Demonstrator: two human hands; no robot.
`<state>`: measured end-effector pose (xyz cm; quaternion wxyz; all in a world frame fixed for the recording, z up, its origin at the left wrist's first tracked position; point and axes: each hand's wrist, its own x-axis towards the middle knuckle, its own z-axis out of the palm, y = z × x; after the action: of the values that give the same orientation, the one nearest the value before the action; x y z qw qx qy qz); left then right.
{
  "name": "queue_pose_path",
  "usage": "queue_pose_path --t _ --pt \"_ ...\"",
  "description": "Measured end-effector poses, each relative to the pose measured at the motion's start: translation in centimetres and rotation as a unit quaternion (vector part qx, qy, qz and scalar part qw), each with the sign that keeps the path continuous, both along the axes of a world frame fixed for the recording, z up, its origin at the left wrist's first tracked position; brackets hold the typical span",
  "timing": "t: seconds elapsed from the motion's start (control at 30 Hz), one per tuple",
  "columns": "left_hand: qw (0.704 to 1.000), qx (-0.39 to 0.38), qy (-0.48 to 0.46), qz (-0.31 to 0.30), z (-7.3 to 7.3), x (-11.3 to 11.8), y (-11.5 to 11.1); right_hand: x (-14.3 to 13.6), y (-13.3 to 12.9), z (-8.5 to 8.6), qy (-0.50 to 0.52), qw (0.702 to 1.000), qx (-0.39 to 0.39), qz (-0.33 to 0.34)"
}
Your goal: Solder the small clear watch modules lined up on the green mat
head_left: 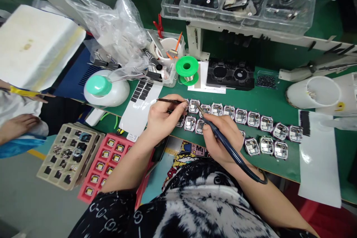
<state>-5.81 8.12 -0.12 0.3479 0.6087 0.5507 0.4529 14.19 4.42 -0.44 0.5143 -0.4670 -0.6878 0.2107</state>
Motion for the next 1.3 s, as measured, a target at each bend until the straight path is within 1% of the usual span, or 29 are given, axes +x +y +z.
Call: queue_pose_path --t 0.13,0.2,0.33,0.5,0.6,0.7,0.9,1.1,1.2,1.3 --pt "0.997 -0.032 -0.058 0.034 0.1 0.2 0.3 0.2 0.1 0.8 0.01 0.999 -0.027 -0.013" --pt "0.995 -0.045 -0.077 0.039 0.1 0.1 0.7 0.2 0.2 1.3 0.015 0.999 -0.044 -0.02" --pt "0.988 -0.083 -0.129 0.024 0.0 -0.5 1.5 0.3 0.2 1.8 0.024 0.998 -0.054 -0.027" --pt "0.976 -0.128 -0.177 0.004 -0.4 -1.3 2.5 0.5 0.0 1.7 0.037 0.997 -0.059 -0.033" --pt "0.969 -0.146 -0.198 0.001 -0.4 -1.5 2.9 0.6 -0.2 1.7 0.043 0.996 -0.063 -0.035" --pt "0.968 -0.156 -0.198 -0.002 -0.2 -1.5 3.2 0.8 -0.4 1.8 0.047 0.996 -0.06 -0.035" --pt "0.968 -0.163 -0.187 -0.022 0.3 -1.4 3.7 1.8 -0.9 2.2 0.038 0.996 -0.055 -0.051" --pt "0.973 -0.156 -0.165 -0.03 0.2 -1.3 4.1 3.1 -2.1 2.2 0.037 0.995 -0.053 -0.072" --pt "0.981 -0.119 -0.15 -0.012 0.5 -1.4 4.0 3.8 -2.7 2.4 0.041 0.995 -0.057 -0.07" --pt "0.985 -0.069 -0.156 0.028 1.0 -1.9 3.3 4.0 -3.0 2.8 0.034 0.996 -0.053 -0.065"
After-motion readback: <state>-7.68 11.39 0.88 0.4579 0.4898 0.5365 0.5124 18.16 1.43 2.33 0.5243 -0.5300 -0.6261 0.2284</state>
